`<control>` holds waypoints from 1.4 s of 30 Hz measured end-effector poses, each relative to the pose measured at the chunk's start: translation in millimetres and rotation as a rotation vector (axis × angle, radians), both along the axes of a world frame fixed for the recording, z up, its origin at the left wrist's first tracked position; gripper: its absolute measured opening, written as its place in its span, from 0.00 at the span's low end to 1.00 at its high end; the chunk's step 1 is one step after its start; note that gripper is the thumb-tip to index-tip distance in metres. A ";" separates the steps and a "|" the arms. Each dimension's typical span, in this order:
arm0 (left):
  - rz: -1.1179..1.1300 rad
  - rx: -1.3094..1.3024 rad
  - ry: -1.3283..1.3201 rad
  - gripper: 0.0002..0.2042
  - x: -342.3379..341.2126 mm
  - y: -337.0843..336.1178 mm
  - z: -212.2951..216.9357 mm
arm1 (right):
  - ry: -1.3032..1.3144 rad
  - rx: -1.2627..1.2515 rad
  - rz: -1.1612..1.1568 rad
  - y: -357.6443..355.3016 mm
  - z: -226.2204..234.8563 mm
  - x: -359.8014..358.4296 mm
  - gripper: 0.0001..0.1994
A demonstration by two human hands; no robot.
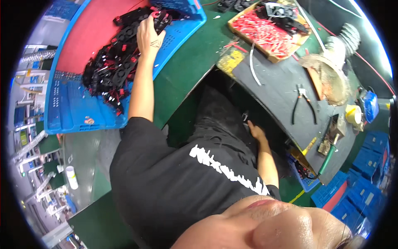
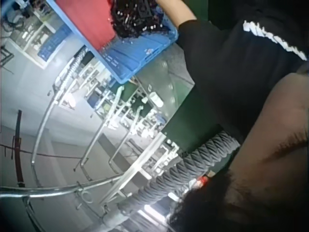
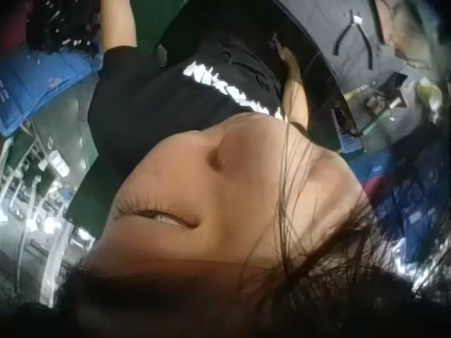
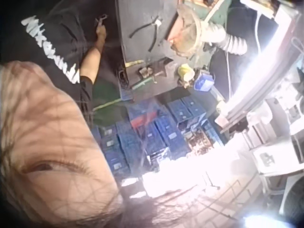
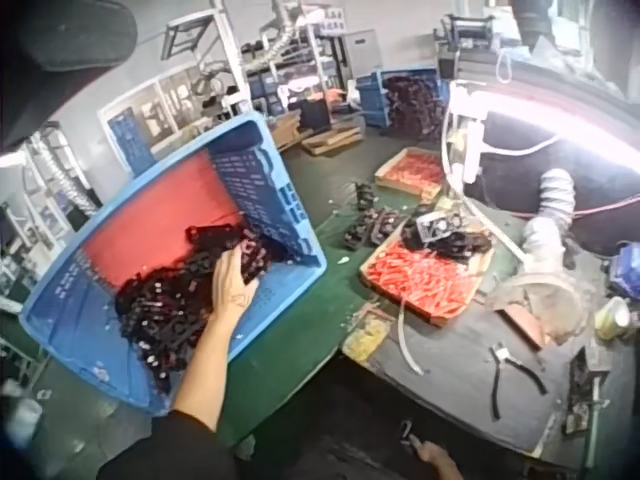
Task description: Soldering wires onto small DC cooling fans at a factory workstation.
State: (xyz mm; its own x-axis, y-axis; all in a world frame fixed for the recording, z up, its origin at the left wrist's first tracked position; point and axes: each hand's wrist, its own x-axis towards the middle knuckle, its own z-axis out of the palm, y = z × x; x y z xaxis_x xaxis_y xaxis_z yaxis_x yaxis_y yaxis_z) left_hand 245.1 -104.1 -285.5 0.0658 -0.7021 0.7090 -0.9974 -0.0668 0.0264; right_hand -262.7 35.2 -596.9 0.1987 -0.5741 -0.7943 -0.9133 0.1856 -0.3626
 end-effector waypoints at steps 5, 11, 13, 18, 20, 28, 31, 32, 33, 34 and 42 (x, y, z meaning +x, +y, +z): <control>0.341 0.312 0.015 0.37 12.7 -23.8 -33.0 | -0.014 -0.120 -0.048 2.5 -1.4 7.0 0.48; 0.140 0.210 0.086 0.33 44.8 -32.3 -37.3 | -0.015 -0.049 -0.040 -3.0 7.3 5.0 0.42; 0.033 0.036 0.059 0.24 53.3 -28.1 -28.7 | -0.025 -0.036 -0.017 -5.8 5.8 5.4 0.42; -0.049 -0.195 -0.182 0.29 -16.1 -9.4 48.7 | -0.070 -0.038 -0.073 -2.0 -9.4 0.9 0.40; -0.158 -0.225 -0.215 0.29 -47.6 -2.1 64.9 | -0.066 -0.014 -0.066 -5.0 -13.2 -1.5 0.40; -0.414 -0.319 -0.213 0.29 -164.7 6.5 64.7 | -0.118 -0.060 -0.079 -1.8 -11.5 -0.4 0.41; -0.439 -0.328 -0.199 0.29 -181.3 1.8 52.4 | -0.125 -0.095 -0.082 0.1 -13.4 0.0 0.42; -0.444 -0.327 -0.200 0.29 -183.9 2.3 51.2 | -0.111 -0.089 -0.063 -0.7 -8.9 0.7 0.42; -0.448 -0.326 -0.202 0.28 -185.9 3.5 50.3 | -0.097 -0.083 -0.042 -0.8 -4.2 1.6 0.42; -0.450 -0.324 -0.204 0.28 -186.9 4.7 50.3 | -0.100 -0.082 -0.044 -0.9 -3.2 2.0 0.42; -0.489 -0.482 -0.302 0.18 -189.3 15.3 53.1 | -0.079 -0.043 -0.079 -1.0 2.0 3.1 0.43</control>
State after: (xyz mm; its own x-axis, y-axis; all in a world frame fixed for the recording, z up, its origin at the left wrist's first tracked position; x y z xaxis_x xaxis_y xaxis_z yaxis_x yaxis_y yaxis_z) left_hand 55.8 -88.7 -232.4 -0.4206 -0.2081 0.8831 -0.8786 0.3360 -0.3393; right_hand -259.6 34.1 -594.9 0.2123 -0.6234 -0.7525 -0.8646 0.2391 -0.4419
